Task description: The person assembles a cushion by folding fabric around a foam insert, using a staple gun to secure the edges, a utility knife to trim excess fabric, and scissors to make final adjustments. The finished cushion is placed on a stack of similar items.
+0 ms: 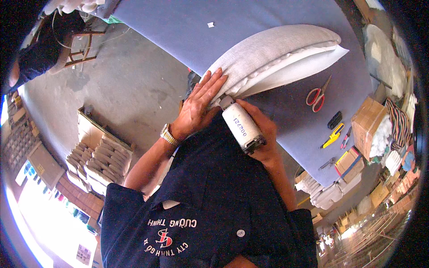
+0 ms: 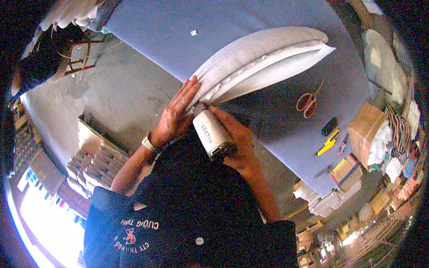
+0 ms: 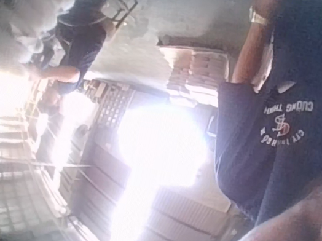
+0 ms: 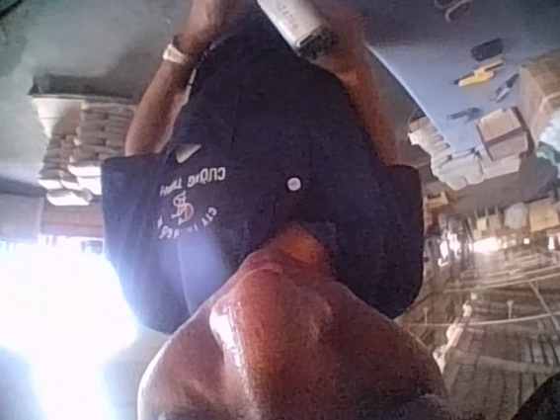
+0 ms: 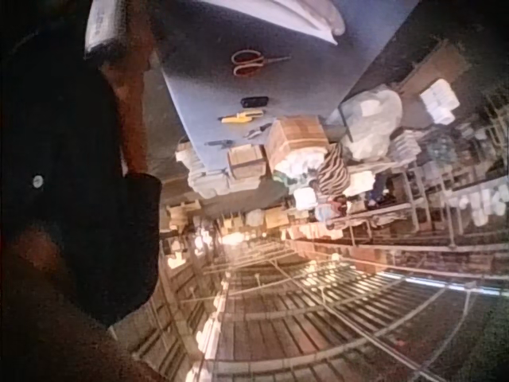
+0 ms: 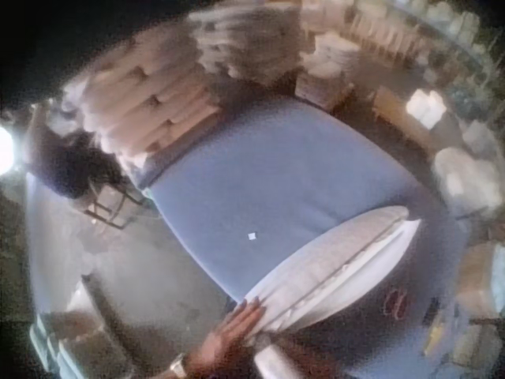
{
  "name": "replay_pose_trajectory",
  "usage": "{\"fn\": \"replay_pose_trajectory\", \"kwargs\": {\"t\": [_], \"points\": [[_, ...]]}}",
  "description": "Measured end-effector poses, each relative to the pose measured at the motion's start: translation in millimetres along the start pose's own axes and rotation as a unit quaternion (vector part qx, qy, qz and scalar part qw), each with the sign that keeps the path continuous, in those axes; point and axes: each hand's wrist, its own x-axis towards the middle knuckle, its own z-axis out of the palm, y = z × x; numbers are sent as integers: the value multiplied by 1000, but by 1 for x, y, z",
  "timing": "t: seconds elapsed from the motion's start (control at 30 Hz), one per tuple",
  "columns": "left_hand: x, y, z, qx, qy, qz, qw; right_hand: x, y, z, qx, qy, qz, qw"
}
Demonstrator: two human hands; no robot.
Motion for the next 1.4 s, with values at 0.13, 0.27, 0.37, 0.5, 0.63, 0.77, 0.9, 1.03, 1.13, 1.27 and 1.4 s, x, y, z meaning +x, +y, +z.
{"fn": "replay_pose_trajectory", "kwargs": {"t": [0.13, 0.27, 0.37, 0.5, 0.63, 0.77, 0.9, 1.03, 1.13, 1.27, 1.4], "points": [[-5, -6, 13, 10, 7, -1, 1000, 2, -1, -6, 18, -27, 1, 999], [-7, -4, 18, 37, 5, -7, 999, -5, -1, -3, 36, -26, 41, 998], [-4, 2, 12, 58, -8, -9, 998, -11, 12, 5, -26, 21, 2, 999], [-9, 2, 13, -3, 52, -26, 998, -5, 11, 3, -24, 33, -37, 999], [-31, 2, 11, -54, 81, -94, 991, -6, 0, 6, -16, 51, -30, 998], [-33, -1, 11, 26, 86, -74, 993, -9, 0, 12, -24, 72, -45, 996], [-28, 3, 12, 36, 106, -40, 993, -4, 2, 11, -14, 68, -76, 995], [-25, 11, 8, 42, 92, -45, 994, -2, 4, 12, -17, 64, -67, 996], [-23, 15, 5, 30, 90, -53, 994, 0, 3, 12, -14, 63, -66, 996], [-24, 9, 5, 19, 110, -23, 993, 1, 2, 14, -22, 64, -69, 995], [-22, 10, 7, -17, 123, -31, 992, -3, 7, 17, 5, 70, -72, 995]]}}
